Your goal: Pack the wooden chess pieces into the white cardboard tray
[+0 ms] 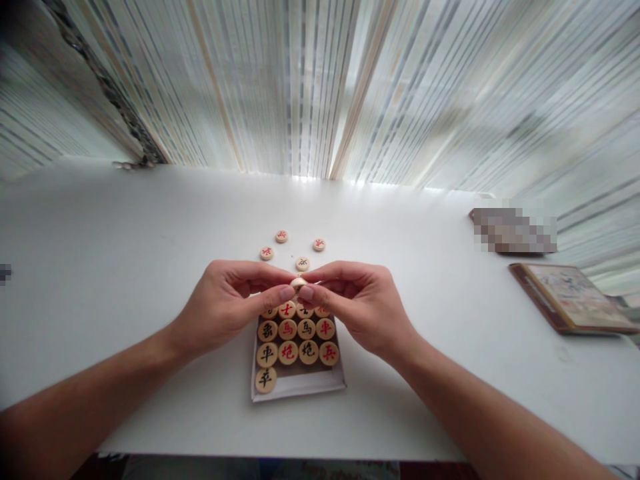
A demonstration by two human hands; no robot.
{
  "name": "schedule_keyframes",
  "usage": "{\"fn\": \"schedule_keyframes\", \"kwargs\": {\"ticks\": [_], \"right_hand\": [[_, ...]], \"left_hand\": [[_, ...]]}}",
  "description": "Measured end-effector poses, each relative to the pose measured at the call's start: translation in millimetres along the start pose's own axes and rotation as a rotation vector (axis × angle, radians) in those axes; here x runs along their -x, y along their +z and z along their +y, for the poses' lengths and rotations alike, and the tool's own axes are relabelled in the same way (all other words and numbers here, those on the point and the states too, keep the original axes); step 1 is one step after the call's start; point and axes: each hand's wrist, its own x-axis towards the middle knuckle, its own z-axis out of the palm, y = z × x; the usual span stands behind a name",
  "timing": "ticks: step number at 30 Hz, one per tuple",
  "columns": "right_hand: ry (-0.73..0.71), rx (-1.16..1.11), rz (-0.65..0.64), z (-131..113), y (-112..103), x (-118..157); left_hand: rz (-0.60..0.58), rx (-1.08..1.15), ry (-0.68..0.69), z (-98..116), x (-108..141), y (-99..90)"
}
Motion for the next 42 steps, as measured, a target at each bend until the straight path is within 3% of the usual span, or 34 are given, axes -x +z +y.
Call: {"fn": "schedule_keyframes", "kwargs": {"ticks": [12, 22, 30, 42], "right_hand": [[0.011, 0.065, 0.043, 0.2, 3.8, 2.5], [0.156, -0.126, -0.004, 4.0, 1.0, -0.3], [0.195, -0.107, 0.016, 1.3, -0.1, -0.7], [0.176, -0.022, 0.03, 2.1, 1.4, 0.1]], "left_hand": [[0.021, -0.032, 0.006, 2.3, 1.4, 1.6], [0.022, 0.163, -0.126, -1.2, 0.0, 2.0], [0.016, 0.194, -0.195, 0.5, -0.7, 1.5], [-0.003, 0.143, -0.137, -0.9, -0.3, 1.3]]}}
